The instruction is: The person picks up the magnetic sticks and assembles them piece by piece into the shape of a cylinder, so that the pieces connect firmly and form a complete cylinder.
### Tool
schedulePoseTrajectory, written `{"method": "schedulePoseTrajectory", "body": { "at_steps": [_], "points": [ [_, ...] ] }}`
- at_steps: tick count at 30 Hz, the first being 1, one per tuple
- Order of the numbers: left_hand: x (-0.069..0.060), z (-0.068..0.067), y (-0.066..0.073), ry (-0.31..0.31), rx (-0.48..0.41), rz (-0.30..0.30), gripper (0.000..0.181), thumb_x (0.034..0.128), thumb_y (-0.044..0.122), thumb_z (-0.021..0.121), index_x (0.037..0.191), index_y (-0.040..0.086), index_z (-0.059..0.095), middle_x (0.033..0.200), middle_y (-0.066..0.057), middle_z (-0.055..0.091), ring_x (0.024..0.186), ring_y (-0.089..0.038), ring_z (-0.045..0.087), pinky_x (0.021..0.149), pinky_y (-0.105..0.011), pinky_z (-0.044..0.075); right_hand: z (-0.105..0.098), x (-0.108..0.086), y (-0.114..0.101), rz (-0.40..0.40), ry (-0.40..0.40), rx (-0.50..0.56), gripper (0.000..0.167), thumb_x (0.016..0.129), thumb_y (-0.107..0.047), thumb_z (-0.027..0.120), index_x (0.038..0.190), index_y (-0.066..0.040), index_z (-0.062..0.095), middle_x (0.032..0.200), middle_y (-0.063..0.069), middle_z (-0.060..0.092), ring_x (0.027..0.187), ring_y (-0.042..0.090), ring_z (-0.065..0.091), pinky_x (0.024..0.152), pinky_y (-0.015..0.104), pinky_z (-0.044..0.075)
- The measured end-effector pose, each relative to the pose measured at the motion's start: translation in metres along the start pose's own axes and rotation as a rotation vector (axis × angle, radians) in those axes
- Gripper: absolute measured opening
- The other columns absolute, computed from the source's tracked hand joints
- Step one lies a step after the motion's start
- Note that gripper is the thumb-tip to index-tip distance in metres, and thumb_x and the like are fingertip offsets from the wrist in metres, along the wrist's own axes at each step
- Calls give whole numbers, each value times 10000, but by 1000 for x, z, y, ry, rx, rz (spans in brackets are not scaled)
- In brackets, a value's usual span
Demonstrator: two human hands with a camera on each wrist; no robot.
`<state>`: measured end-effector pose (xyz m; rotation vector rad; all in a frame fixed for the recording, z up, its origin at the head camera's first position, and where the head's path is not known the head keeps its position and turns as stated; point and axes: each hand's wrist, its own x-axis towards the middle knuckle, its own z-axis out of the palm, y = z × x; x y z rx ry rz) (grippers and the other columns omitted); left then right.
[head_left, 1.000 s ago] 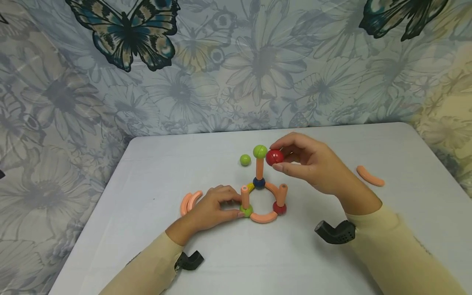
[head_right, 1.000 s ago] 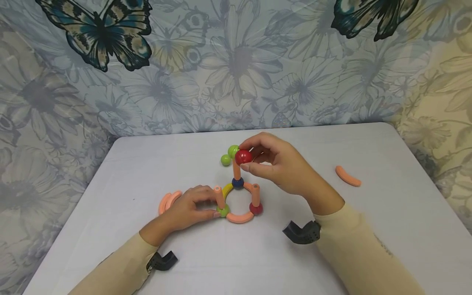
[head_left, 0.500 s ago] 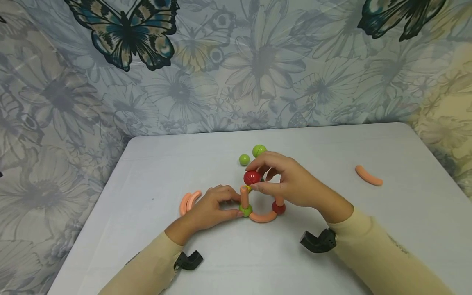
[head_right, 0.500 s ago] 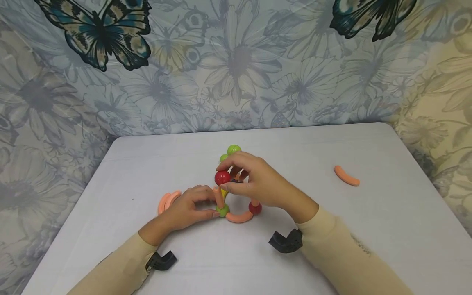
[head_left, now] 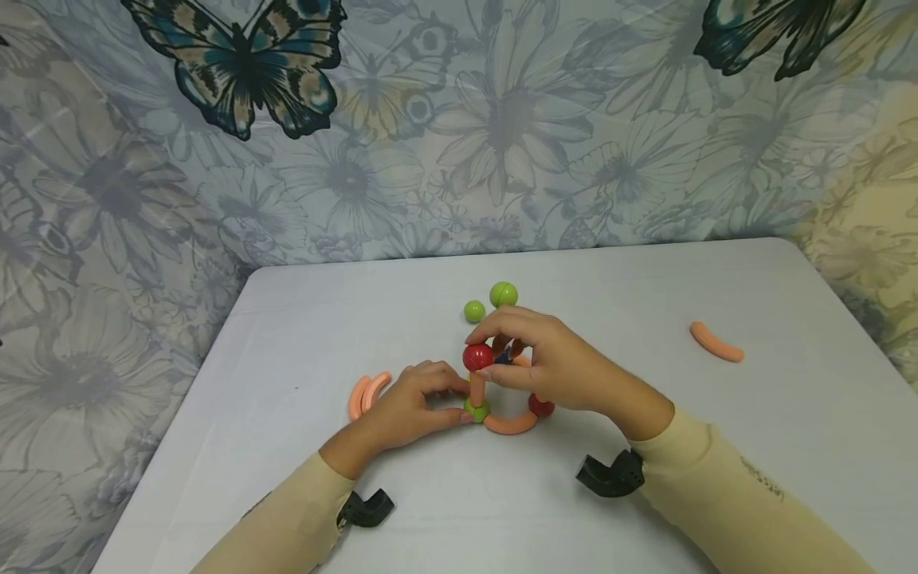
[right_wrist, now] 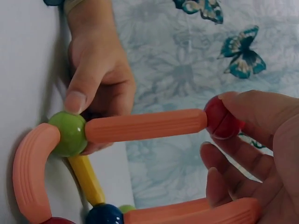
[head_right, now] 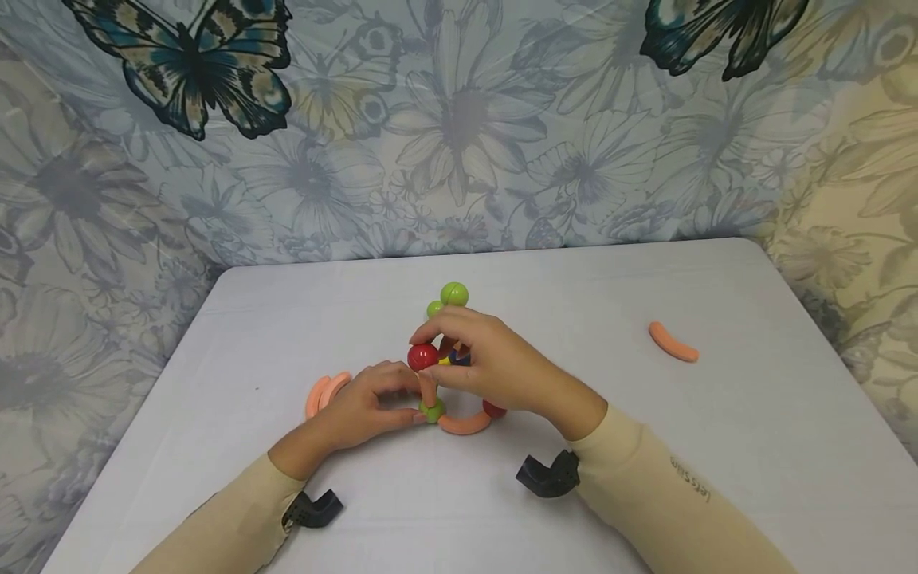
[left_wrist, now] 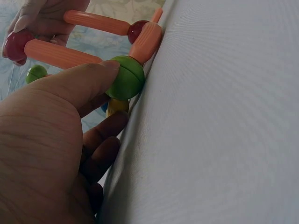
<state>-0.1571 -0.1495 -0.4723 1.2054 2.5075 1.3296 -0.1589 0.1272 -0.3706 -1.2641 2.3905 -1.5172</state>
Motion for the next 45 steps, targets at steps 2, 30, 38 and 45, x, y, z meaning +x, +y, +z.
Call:
{"method": "schedulePoseTrajectory", "body": {
  "at_steps": [2, 30, 38, 45],
  "points": [
    [0, 0, 0, -2, -1, -4, 237, 927, 180, 902, 1150, 173, 822, 1133, 163, 741, 1061, -105, 648, 905, -361, 501, 0, 0, 1, 3, 2, -5, 368, 925, 22, 858, 1247, -100, 728, 1178, -83, 711, 1013, 145, 685, 860, 387, 581],
    [1, 1, 1, -7, -10, -6, 245, 922, 177, 908, 1153, 192, 826, 1135, 168, 733, 1078, -104, 648, 911, -363, 504, -2, -1, -1, -26, 4, -35, 414, 923, -29, 884, 1310, -68, 741, 1239, -58, 734, 1056, 136, 701, 889, 413, 593],
    [1, 2, -1, 0, -7, -11, 245, 921, 166, 906, 1149, 201, 823, 1131, 166, 735, 1064, -119, 646, 916, -368, 506, -17, -4, -2, -73, 107, 21, 318, 983, 4, 779, 1290, -72, 744, 1190, -44, 730, 1022, 187, 699, 878, 367, 583],
    [0, 0, 2, -2, -24, -28, 255, 920, 157, 907, 1159, 196, 825, 1122, 166, 733, 1027, -151, 644, 895, -353, 504, -36, -5, -3, -81, 266, 137, 281, 1010, 96, 656, 1281, 47, 710, 1184, 142, 730, 1046, 252, 692, 899, 305, 563]
  ]
}}
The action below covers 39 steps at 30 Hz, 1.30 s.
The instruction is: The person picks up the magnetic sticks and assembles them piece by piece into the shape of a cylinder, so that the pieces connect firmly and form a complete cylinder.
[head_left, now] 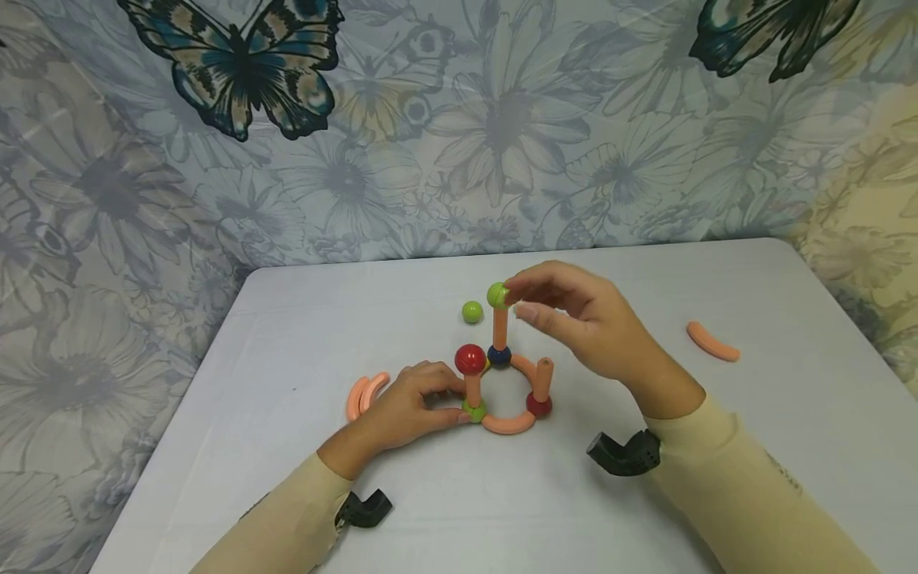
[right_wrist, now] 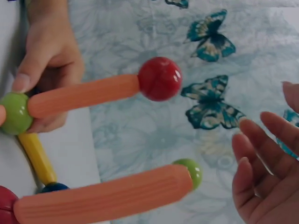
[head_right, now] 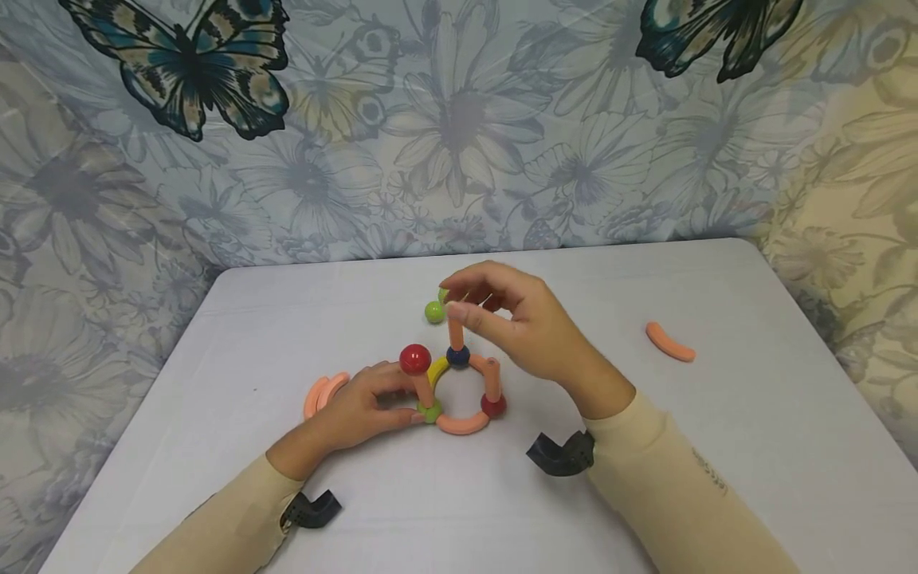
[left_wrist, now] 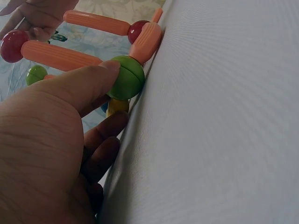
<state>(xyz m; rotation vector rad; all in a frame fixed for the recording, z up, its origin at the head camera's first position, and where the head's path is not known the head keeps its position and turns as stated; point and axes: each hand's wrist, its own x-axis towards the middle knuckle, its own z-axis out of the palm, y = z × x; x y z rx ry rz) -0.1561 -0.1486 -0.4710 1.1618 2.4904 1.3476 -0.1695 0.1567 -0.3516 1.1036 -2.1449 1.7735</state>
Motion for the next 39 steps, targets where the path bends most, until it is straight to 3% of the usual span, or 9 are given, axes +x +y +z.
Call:
{"method": "schedulePoseTrajectory", "body": {
  "at_steps": [4, 7, 10, 20, 24, 29, 34, 39],
  "points": [
    [-1, 0, 0, -5, 2, -14, 251, 927, 165, 903, 1163, 196, 825, 1120, 166, 727, 1030, -150, 640, 897, -355, 505, -11, 3, 9, 60, 150, 89, 208, 1047, 68, 617, 1237, 108, 694, 1129, 247, 702, 974, 294, 688, 841, 311, 561],
    [-1, 0, 0, -6, 8, -20, 248, 925, 173, 906, 1157, 197, 822, 1123, 167, 724, 1037, -143, 637, 905, -354, 500, -18, 5, 22, 135, 230, 113, 180, 1086, -32, 622, 1210, 52, 722, 1104, 222, 707, 937, 310, 667, 808, 324, 552],
    [-1, 0, 0, -2, 6, -19, 248, 921, 174, 911, 1153, 198, 824, 1122, 168, 723, 1042, -138, 637, 908, -354, 497, -23, 6, 40, 221, 247, 137, 181, 1100, -108, 638, 1223, -15, 732, 1127, 192, 702, 956, 319, 653, 811, 331, 547],
    [-1, -1, -2, -6, -8, -20, 257, 922, 182, 916, 1162, 216, 829, 1128, 173, 726, 1060, -131, 644, 920, -363, 495, -17, 9, 101, 427, 118, 84, 362, 1083, -207, 714, 1398, -49, 633, 1324, 144, 650, 1159, 306, 632, 895, 350, 529],
    [0, -1, -4, -3, -14, -14, 247, 929, 187, 912, 1158, 222, 826, 1127, 168, 730, 1069, -123, 646, 926, -370, 485, -11, 11, 123, 481, 24, 40, 434, 1072, -154, 705, 1465, -21, 577, 1406, 121, 623, 1257, 301, 603, 939, 414, 520],
    [1, -1, -4, 1, -23, 20, 241, 934, 182, 908, 1156, 217, 821, 1129, 149, 740, 1074, -134, 659, 930, -382, 482, -1, 13, 138, 505, -107, -8, 479, 1044, -113, 730, 1491, -53, 569, 1421, 105, 623, 1270, 321, 603, 975, 474, 529],
    [1, -2, -4, -7, -15, 19, 260, 935, 183, 907, 1171, 235, 811, 1152, 175, 730, 1094, -111, 648, 948, -382, 482, 9, 20, 143, 519, -159, -23, 543, 1011, -203, 811, 1500, -112, 592, 1368, 77, 638, 1119, 321, 628, 977, 489, 491],
    [1, -3, -3, -26, -11, -6, 262, 942, 201, 903, 1182, 251, 809, 1162, 217, 713, 1113, -82, 629, 966, -381, 468, 15, 26, 149, 497, -215, -56, 576, 973, -196, 856, 1490, -126, 614, 1463, 58, 604, 1306, 282, 563, 1113, 524, 417]
  ]
}}
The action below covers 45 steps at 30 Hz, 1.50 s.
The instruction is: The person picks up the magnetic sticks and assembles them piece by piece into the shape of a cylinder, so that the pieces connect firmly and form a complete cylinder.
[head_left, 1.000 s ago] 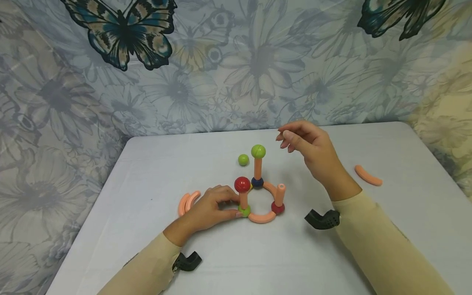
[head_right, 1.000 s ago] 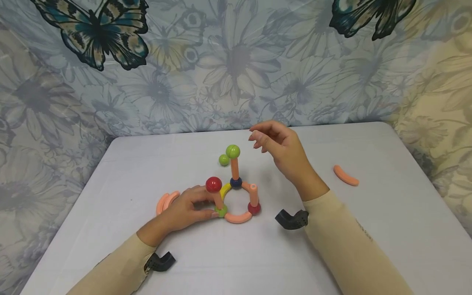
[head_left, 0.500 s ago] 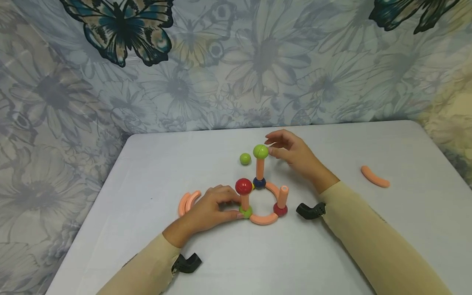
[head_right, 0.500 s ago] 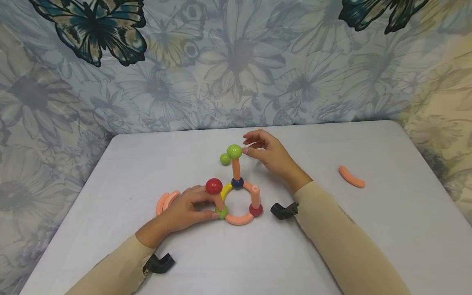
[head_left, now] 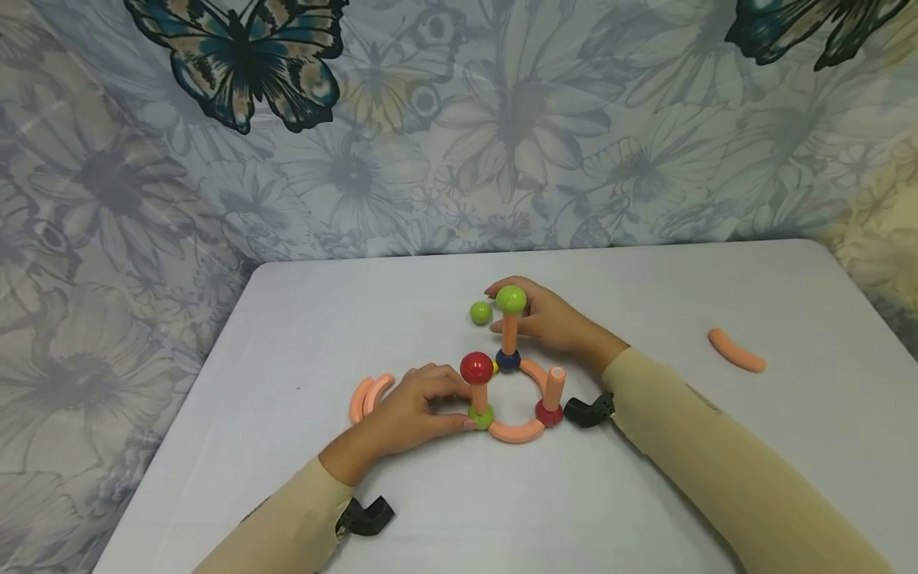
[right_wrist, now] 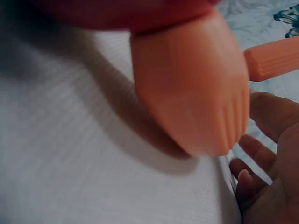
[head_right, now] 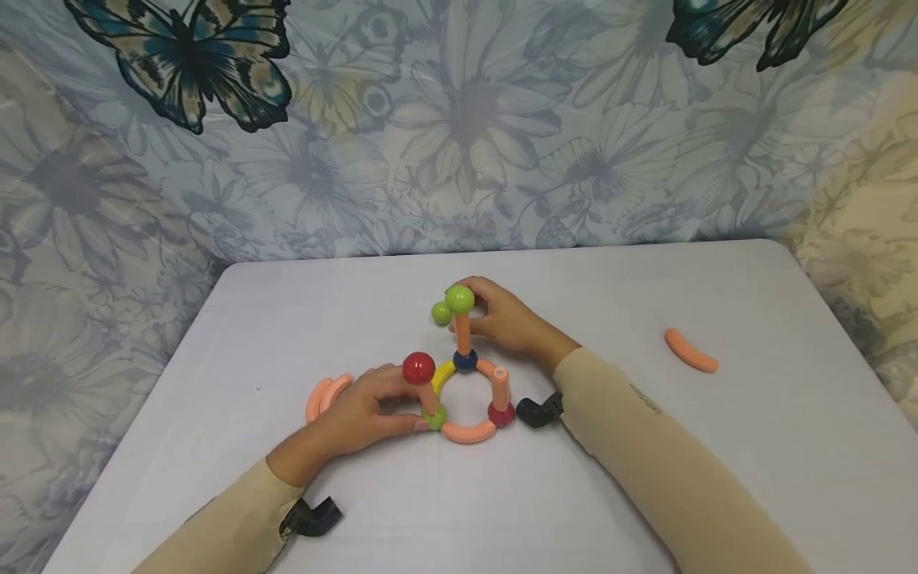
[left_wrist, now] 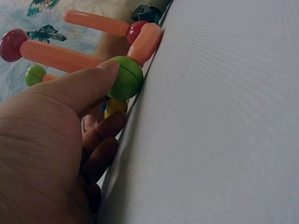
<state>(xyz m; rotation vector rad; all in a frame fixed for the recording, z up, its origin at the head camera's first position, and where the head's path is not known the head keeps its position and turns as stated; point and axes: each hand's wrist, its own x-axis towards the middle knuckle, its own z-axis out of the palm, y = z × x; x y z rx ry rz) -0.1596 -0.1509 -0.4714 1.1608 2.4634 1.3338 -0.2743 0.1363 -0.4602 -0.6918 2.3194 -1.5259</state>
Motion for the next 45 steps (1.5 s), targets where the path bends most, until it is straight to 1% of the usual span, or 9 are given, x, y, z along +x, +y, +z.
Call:
{"method": "schedulePoseTrajectory", "body": {
  "at_steps": [3, 7, 11, 17, 22, 29, 35, 39, 45],
  "points": [
    [0, 0, 0, 1, -3, 0, 262, 937, 195, 906, 1177, 246, 815, 1155, 221, 712, 1113, -84, 629, 961, -385, 469, 1, 4, 2, -25, -28, -45, 605, 963, -206, 866, 1516, -147, 624, 1529, 34, 577, 1452, 263, 480, 1205, 558, 335],
    [0, 0, 0, 4, -4, -1, 260, 931, 183, 910, 1169, 237, 820, 1146, 218, 712, 1119, -89, 631, 963, -387, 470, 2, 8, 1, -66, -77, -70, 580, 968, -180, 853, 1511, -122, 657, 1536, 29, 593, 1499, 273, 443, 1240, 577, 273],
    [0, 1, 0, 2, 0, -5, 257, 935, 190, 908, 1170, 241, 818, 1154, 219, 710, 1125, -83, 629, 971, -382, 466, 3, 8, 2, -66, -74, -71, 474, 971, -130, 835, 1421, -52, 706, 1436, 82, 663, 1427, 301, 517, 1210, 576, 330],
    [0, 2, 2, 14, 4, 15, 264, 923, 175, 916, 1163, 228, 819, 1150, 190, 715, 1129, -98, 635, 970, -390, 469, 6, 2, 1, -4, 3, -111, 296, 984, -177, 841, 1255, -91, 758, 1245, 56, 711, 1236, 267, 617, 1102, 538, 451],
    [0, 2, 1, 14, -4, 8, 254, 925, 186, 916, 1158, 232, 823, 1137, 193, 716, 1119, -92, 638, 968, -387, 470, 5, -5, 1, 3, 39, -129, 294, 998, -162, 822, 1271, -87, 743, 1239, 55, 716, 1198, 265, 632, 1073, 509, 475],
    [0, 2, 0, 18, 8, 17, 246, 927, 190, 915, 1155, 217, 828, 1128, 181, 721, 1086, -95, 641, 941, -373, 487, -7, -28, -1, 49, 99, -70, 325, 1024, -177, 802, 1317, -87, 694, 1237, 72, 706, 1126, 288, 668, 972, 439, 552],
    [0, 2, 2, 19, 10, 20, 251, 928, 185, 914, 1162, 208, 827, 1129, 167, 724, 1068, -113, 646, 932, -369, 494, -24, -57, -9, 84, 158, -26, 359, 1020, -244, 818, 1323, -97, 693, 1270, 74, 694, 1094, 291, 688, 818, 386, 584],
    [0, 3, 3, 23, 7, 11, 248, 929, 186, 914, 1160, 214, 828, 1128, 168, 724, 1069, -112, 647, 940, -370, 491, -34, -76, -19, 43, 189, -17, 367, 1030, -219, 806, 1349, -79, 691, 1297, 72, 691, 1082, 292, 686, 813, 352, 571],
    [-1, 3, 2, 31, -2, 35, 234, 938, 163, 903, 1157, 196, 830, 1121, 131, 734, 1053, -150, 655, 926, -364, 502, -41, -101, -36, -51, 214, -17, 322, 1033, -115, 781, 1336, -72, 682, 1308, 77, 672, 1106, 254, 689, 854, 296, 586]
  ]
}}
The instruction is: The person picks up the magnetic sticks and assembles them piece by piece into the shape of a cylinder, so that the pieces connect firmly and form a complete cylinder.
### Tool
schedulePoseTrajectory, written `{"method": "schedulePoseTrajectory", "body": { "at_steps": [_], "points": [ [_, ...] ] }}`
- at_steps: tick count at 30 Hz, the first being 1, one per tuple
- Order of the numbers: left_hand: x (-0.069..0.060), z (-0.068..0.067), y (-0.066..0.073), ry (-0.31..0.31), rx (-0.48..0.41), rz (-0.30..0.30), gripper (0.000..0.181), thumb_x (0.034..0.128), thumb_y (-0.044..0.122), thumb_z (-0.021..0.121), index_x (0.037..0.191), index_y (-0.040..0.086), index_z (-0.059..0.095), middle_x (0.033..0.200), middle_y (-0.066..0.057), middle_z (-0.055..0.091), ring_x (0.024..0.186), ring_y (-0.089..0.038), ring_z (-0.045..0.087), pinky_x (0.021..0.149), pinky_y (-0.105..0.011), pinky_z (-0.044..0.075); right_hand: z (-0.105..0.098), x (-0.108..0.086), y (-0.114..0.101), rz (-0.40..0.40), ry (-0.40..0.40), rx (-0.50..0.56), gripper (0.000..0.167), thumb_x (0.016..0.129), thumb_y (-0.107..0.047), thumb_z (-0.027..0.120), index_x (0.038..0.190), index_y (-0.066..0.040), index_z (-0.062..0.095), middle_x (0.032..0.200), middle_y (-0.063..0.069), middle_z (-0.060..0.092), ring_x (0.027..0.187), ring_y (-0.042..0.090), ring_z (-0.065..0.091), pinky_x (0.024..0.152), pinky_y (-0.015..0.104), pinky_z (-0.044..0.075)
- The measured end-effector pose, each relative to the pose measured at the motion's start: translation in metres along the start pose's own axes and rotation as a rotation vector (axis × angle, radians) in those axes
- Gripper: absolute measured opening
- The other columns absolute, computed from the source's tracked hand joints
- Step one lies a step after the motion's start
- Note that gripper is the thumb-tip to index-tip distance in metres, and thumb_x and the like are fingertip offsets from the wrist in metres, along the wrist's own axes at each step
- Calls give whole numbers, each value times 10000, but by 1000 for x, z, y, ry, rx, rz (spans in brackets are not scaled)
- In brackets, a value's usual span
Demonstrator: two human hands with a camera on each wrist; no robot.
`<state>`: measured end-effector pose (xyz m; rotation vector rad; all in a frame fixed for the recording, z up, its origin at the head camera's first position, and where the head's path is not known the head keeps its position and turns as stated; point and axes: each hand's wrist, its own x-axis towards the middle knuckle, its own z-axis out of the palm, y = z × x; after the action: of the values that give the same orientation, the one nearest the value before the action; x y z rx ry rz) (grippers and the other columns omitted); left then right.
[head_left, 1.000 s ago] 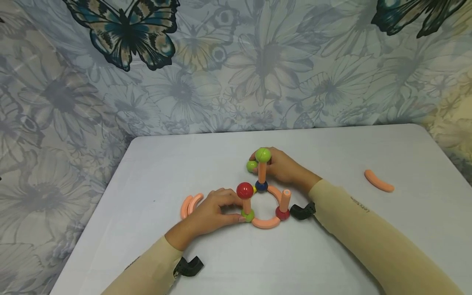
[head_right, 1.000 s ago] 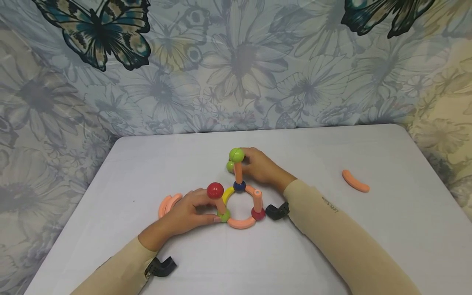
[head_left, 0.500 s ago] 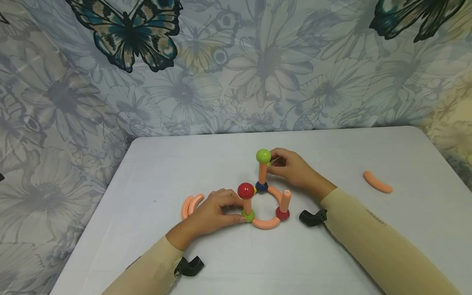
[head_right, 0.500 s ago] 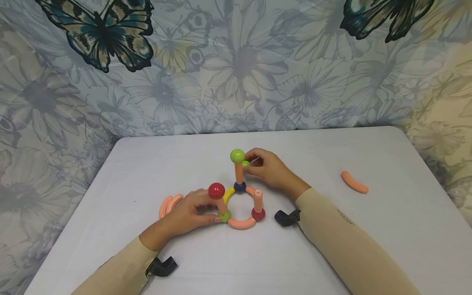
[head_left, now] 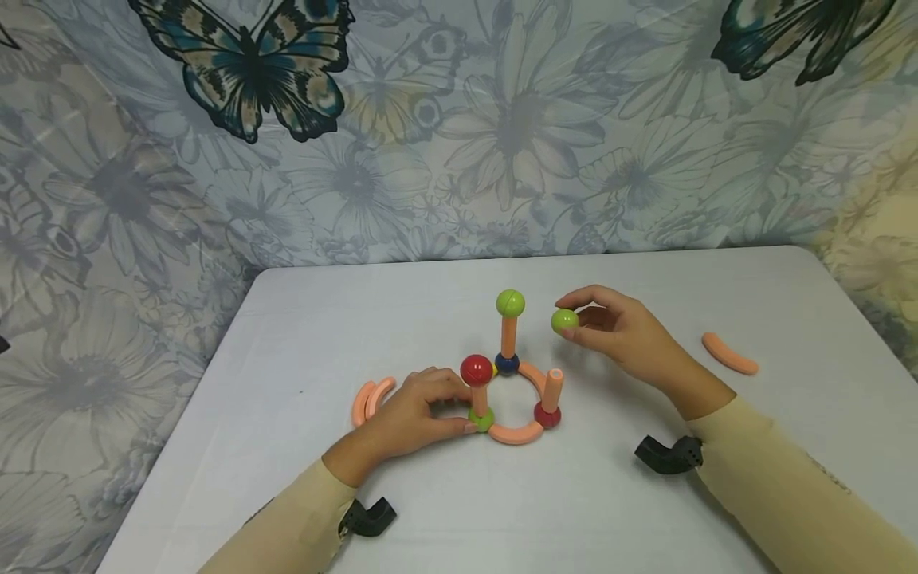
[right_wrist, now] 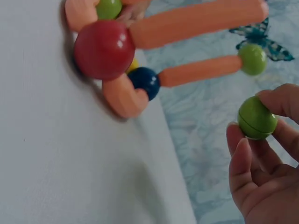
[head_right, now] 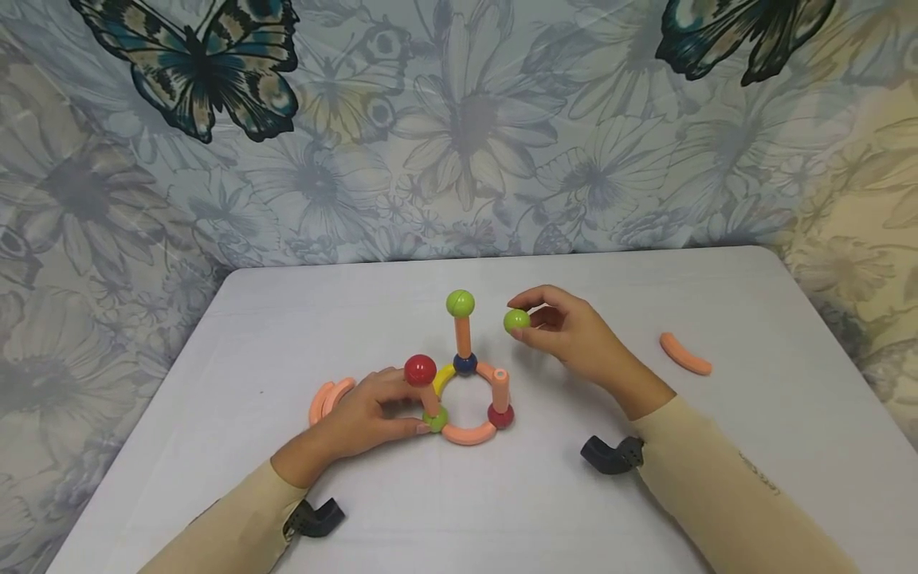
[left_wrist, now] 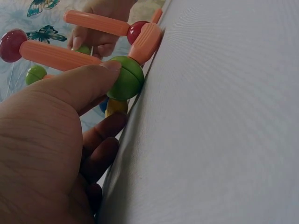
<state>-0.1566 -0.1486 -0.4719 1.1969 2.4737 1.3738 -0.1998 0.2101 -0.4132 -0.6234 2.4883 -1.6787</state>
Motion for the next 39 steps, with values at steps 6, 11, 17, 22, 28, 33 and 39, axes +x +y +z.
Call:
{"method": "schedulePoseTrajectory", "body": {
  "at_steps": [6, 11, 17, 22, 28, 33, 39],
  "points": [
    [0, 0, -1, -5, 6, -4, 231, 936, 164, 903, 1153, 199, 831, 1128, 139, 731, 1052, -141, 647, 916, -350, 504, -5, -15, -18, -141, -50, 92, 319, 1004, 55, 740, 1312, 0, 678, 1190, 138, 694, 1046, 250, 694, 856, 277, 589],
    [-1, 0, -1, -6, 8, -4, 235, 934, 157, 903, 1155, 195, 834, 1128, 145, 729, 1058, -134, 647, 911, -354, 504, -3, -23, -32, -268, -124, 129, 365, 958, 166, 719, 1283, 0, 693, 1168, 151, 691, 1013, 259, 682, 856, 279, 582],
    [-1, 0, -3, -3, 8, -7, 236, 933, 167, 906, 1156, 196, 837, 1127, 151, 730, 1056, -136, 650, 909, -361, 504, 1, -26, -41, -375, -181, 68, 475, 896, 196, 763, 1270, -93, 716, 1196, 70, 695, 1060, 241, 646, 853, 290, 570],
    [0, 0, -2, -7, 19, -16, 244, 929, 178, 910, 1162, 198, 838, 1123, 158, 727, 1058, -126, 647, 908, -362, 507, 2, -28, -42, -385, -203, 56, 481, 893, 191, 761, 1275, -99, 721, 1203, 47, 697, 1062, 232, 635, 836, 291, 565],
    [0, -1, 0, -6, 19, -27, 239, 933, 181, 906, 1162, 197, 837, 1109, 161, 724, 1046, -136, 648, 905, -373, 509, 3, -27, -40, -368, -225, 39, 491, 911, 166, 766, 1309, -115, 708, 1226, 24, 691, 1074, 225, 640, 855, 300, 569],
    [-1, -1, 1, -10, 9, -34, 250, 934, 179, 905, 1174, 198, 835, 1125, 159, 728, 1061, -148, 650, 914, -379, 517, 5, -29, -38, -362, -232, 47, 513, 917, 150, 769, 1356, -102, 682, 1230, 50, 688, 1028, 238, 641, 814, 311, 576],
    [-1, -1, 2, -12, 11, -24, 274, 922, 164, 913, 1182, 190, 829, 1137, 153, 728, 1060, -155, 646, 909, -374, 514, 9, -33, -31, -280, -218, 13, 502, 937, 68, 791, 1397, -84, 660, 1237, 30, 678, 1068, 229, 617, 820, 317, 578]
  ]
}}
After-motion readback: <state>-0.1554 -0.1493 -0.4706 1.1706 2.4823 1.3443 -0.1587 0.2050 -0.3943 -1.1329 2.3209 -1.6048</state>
